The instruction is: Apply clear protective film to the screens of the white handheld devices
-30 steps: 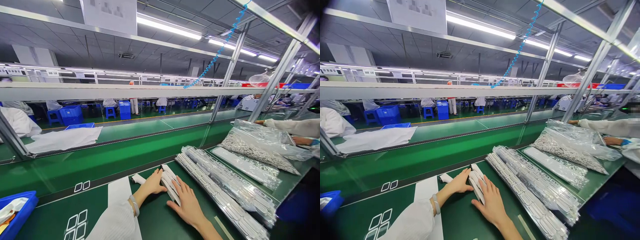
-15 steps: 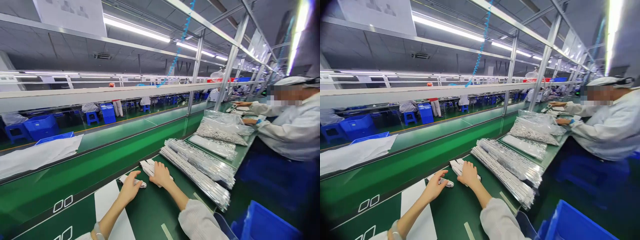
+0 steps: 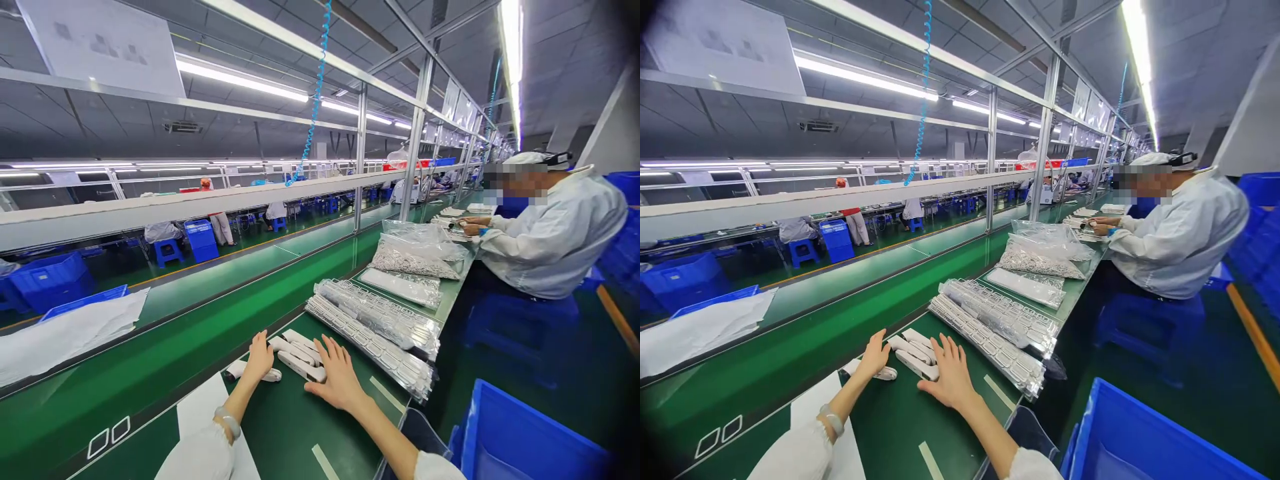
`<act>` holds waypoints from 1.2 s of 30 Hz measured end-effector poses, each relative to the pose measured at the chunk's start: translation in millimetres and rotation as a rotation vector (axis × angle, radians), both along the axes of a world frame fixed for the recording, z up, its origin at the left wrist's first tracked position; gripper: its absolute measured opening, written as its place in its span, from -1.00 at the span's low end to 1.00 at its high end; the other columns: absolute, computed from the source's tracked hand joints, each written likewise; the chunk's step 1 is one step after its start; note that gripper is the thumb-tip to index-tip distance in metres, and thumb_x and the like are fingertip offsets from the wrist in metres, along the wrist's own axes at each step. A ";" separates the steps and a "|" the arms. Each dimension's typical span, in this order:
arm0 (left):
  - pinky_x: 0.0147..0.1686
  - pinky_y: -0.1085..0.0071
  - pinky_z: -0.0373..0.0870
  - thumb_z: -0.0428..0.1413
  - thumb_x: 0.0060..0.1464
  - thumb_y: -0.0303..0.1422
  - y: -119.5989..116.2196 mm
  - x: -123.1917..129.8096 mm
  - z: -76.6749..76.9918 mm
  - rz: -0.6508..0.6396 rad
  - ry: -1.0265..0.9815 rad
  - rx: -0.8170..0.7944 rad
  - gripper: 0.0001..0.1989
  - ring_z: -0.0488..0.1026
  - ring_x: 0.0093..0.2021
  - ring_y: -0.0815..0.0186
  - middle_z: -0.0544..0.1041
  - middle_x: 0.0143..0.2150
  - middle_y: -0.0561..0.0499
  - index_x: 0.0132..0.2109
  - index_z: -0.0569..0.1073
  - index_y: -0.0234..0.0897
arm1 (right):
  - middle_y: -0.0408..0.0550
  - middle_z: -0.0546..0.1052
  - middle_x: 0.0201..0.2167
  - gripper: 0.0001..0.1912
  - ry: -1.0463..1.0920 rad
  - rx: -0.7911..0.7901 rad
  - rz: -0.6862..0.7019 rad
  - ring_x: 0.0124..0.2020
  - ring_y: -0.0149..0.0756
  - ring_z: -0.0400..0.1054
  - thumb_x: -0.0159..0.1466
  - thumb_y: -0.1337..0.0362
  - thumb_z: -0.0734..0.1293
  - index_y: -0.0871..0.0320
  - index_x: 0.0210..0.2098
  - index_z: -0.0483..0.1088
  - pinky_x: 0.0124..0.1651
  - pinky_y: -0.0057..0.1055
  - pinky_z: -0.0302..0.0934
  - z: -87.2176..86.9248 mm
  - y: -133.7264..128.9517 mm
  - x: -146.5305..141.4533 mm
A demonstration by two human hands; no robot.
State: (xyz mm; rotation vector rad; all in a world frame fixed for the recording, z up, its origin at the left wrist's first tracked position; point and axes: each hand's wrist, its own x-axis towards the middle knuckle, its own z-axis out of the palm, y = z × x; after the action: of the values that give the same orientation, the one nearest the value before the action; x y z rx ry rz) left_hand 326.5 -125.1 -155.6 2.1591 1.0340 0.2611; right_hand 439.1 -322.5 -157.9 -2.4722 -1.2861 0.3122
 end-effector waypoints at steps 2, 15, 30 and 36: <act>0.34 0.12 0.03 -0.09 0.18 -0.40 6.2 9.8 -2.3 -0.012 0.021 -0.025 -0.55 0.15 0.31 0.20 0.22 0.26 -0.26 0.20 0.22 -0.46 | -0.08 -0.24 0.39 -0.08 0.001 0.020 -0.018 0.39 -0.07 -0.31 0.12 -0.09 0.28 0.05 0.36 -0.10 0.38 -0.09 -0.25 -6.9 -0.7 -2.6; 0.23 0.29 0.22 -0.09 0.10 -0.39 -3.3 -2.9 -14.3 0.029 -0.199 -0.053 -0.54 0.24 0.24 0.24 0.30 0.21 -0.17 0.15 0.29 -0.37 | 0.20 0.26 0.08 -0.06 -0.037 -0.096 0.068 0.11 0.11 0.14 -0.06 0.10 0.42 0.05 0.28 0.07 0.11 -0.02 0.05 3.7 61.2 1.1; 0.23 0.15 0.28 -0.07 0.04 -0.07 -66.9 -5.6 -15.8 -0.087 -0.442 -0.248 -0.45 0.22 0.26 0.17 0.28 0.21 -0.15 0.10 0.26 -0.29 | 0.03 0.22 0.11 -0.10 0.122 0.152 -0.188 0.15 -0.14 0.10 0.05 0.11 0.30 0.03 0.33 -0.09 0.22 -0.13 0.02 31.8 -34.8 2.6; 0.30 0.12 0.18 -0.12 0.09 -0.01 -102.7 14.9 -39.9 -0.329 -0.233 -0.168 -0.45 0.24 0.25 0.23 0.28 0.22 -0.07 0.13 0.26 -0.21 | -0.03 0.11 0.24 -0.14 0.065 0.399 -0.588 0.22 -0.19 0.07 0.08 0.03 0.27 0.05 0.32 -0.08 0.30 -0.21 -0.01 37.1 -175.2 33.5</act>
State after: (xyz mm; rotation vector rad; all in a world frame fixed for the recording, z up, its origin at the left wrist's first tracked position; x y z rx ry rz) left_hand 341.5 -227.8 -195.5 2.0497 0.5399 0.2525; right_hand 472.6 -497.7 -120.7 -2.3266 -0.4853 -0.0155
